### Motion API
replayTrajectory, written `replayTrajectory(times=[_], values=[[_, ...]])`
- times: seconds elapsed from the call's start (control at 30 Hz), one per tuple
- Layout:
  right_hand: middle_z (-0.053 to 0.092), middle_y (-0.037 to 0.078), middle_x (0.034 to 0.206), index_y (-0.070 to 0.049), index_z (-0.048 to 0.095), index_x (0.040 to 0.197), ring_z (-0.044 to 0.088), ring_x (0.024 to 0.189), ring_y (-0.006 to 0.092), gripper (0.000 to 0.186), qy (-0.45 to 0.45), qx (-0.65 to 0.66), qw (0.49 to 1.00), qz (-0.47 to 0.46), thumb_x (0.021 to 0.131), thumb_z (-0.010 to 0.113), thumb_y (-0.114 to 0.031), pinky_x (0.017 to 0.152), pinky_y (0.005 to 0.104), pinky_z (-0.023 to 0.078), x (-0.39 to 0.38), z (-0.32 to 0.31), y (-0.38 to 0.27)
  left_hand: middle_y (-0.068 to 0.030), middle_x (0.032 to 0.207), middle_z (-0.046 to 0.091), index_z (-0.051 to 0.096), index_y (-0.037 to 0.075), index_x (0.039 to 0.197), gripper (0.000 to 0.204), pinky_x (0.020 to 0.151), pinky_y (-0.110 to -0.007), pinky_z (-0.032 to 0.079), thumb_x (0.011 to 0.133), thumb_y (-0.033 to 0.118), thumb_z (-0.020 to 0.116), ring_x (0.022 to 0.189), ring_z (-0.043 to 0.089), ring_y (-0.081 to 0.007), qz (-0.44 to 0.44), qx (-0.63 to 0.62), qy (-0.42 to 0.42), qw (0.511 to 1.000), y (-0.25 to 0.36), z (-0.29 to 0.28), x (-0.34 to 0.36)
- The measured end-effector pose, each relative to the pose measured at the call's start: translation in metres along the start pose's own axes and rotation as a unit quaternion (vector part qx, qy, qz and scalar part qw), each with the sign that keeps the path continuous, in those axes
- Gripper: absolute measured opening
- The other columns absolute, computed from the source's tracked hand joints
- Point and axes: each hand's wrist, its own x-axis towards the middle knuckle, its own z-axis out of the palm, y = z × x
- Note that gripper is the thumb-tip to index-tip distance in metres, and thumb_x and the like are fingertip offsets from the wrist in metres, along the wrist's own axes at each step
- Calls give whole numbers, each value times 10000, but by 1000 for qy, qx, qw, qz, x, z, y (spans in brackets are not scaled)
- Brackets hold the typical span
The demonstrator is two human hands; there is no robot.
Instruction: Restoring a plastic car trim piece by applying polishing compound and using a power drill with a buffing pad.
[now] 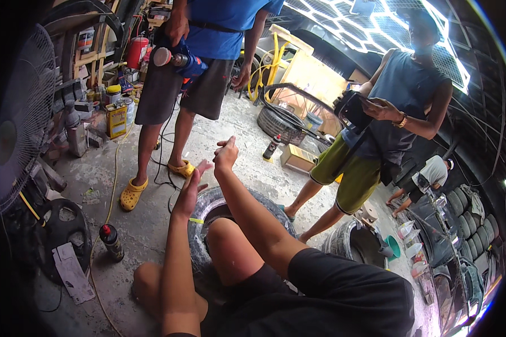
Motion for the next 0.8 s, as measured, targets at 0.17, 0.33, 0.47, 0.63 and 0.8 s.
replayTrajectory(times=[0.17,0.33,0.47,0.63,0.8], values=[[514,100,542,14,583,704,507,514,171,580,-80,-40,993,-79,992,319,-414,536,339,402,-25,15,6,-71,1480,303,284,67,1449,697,1068,-359,251,969,570,242,1360,264,-172,6,-8,49,999,-11,3,6],[614,183,718,38,592,802,585,686,325,508,-112,-148,970,-156,984,342,-365,669,425,429,-40,21,-2,-76,1332,433,353,46,1391,664,1014,-309,324,966,555,316,1219,415,-161,1,-14,76,997,-6,-6,-2],[550,160,584,33,581,756,544,556,273,538,-93,-215,928,-291,982,350,-397,586,405,422,-47,30,-6,-75,1280,476,437,68,1291,584,977,-326,360,970,541,318,1156,453,-170,-12,13,125,992,-7,-8,-5],[577,191,640,24,566,772,567,605,328,447,-104,-268,919,-270,967,420,-351,599,433,428,2,7,6,-52,1273,511,490,119,1121,371,863,-282,399,974,448,403,1139,468,-136,49,5,102,994,23,2,-4],[549,72,600,-6,580,785,502,521,131,322,-253,-251,927,-121,939,526,-283,501,306,418,-7,-60,21,-61,782,609,546,43,807,364,666,-290,428,981,345,440,693,540,-132,35,129,165,977,27,-17,-15]])
